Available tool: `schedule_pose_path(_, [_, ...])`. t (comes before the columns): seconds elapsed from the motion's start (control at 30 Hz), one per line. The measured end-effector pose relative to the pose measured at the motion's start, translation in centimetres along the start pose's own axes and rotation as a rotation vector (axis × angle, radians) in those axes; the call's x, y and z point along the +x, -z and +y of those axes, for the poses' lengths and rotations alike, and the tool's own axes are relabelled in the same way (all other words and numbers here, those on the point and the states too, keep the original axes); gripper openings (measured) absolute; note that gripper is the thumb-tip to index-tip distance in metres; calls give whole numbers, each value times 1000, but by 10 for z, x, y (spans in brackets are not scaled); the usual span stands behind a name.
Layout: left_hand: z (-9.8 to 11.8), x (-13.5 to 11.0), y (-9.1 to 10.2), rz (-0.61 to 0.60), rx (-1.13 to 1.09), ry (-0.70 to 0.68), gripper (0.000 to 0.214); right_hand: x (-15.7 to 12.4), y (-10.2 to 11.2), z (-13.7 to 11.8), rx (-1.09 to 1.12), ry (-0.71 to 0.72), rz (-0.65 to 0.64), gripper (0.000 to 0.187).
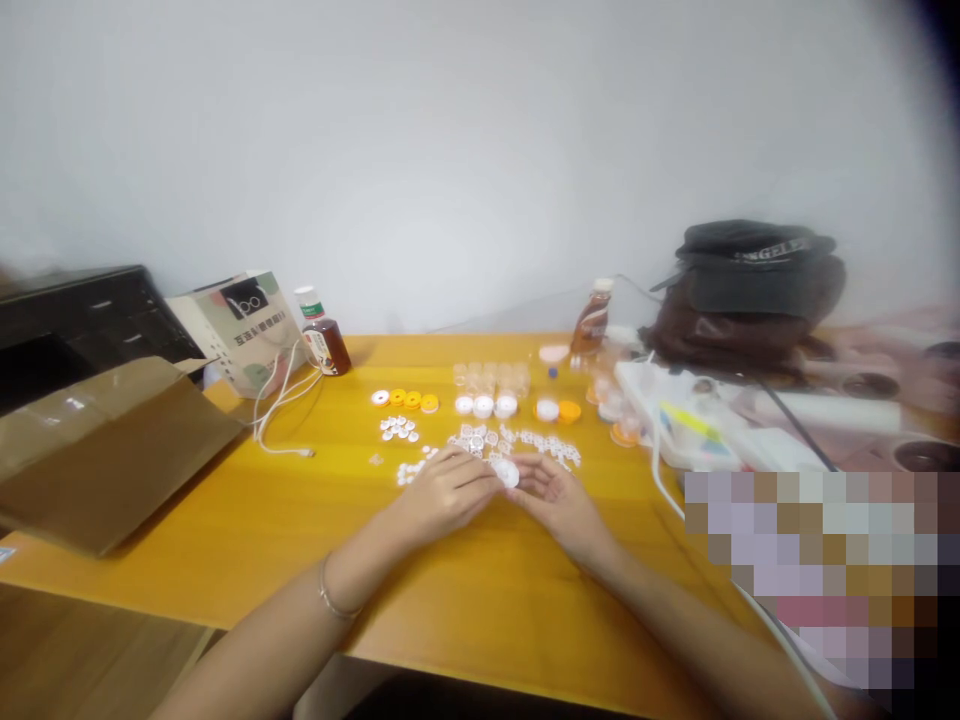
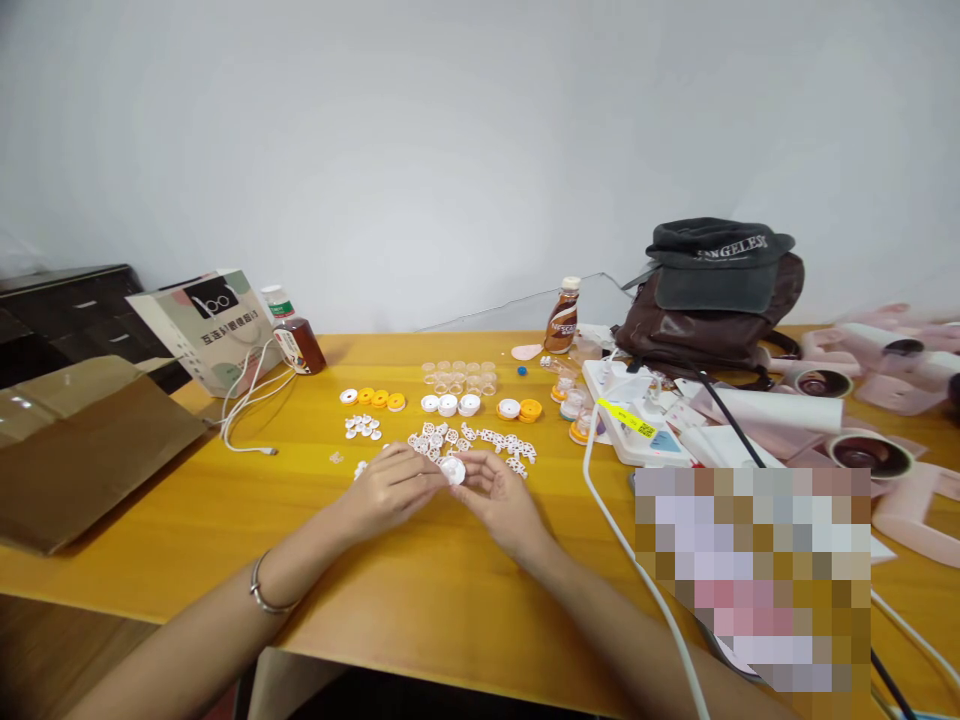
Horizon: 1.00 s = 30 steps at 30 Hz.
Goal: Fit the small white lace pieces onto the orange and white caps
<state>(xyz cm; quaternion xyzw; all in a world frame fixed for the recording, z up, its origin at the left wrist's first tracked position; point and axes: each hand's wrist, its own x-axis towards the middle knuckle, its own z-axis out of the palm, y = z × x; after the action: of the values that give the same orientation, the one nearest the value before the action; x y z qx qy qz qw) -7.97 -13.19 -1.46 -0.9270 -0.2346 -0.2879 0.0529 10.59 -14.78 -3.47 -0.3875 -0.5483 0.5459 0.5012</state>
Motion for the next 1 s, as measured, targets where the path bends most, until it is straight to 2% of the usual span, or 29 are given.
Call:
schedule_pose_path(0.23, [-2, -3, 1, -11, -26, -66, 24, -1, -1, -3, 5, 1, 4, 31])
schedule_pose_path(0.43, [-1, -2, 4, -38, 81, -134, 26, -1, 0, -3, 23, 6, -6, 31])
schedule_pose_path(0.73, [-3, 1, 0, 85, 230, -235, 19, 0, 1, 0, 25, 21, -6, 31])
schedule_pose_path(1.0, [-4, 1, 1, 105, 145, -204, 22, 0, 1, 0, 26, 24, 0, 31])
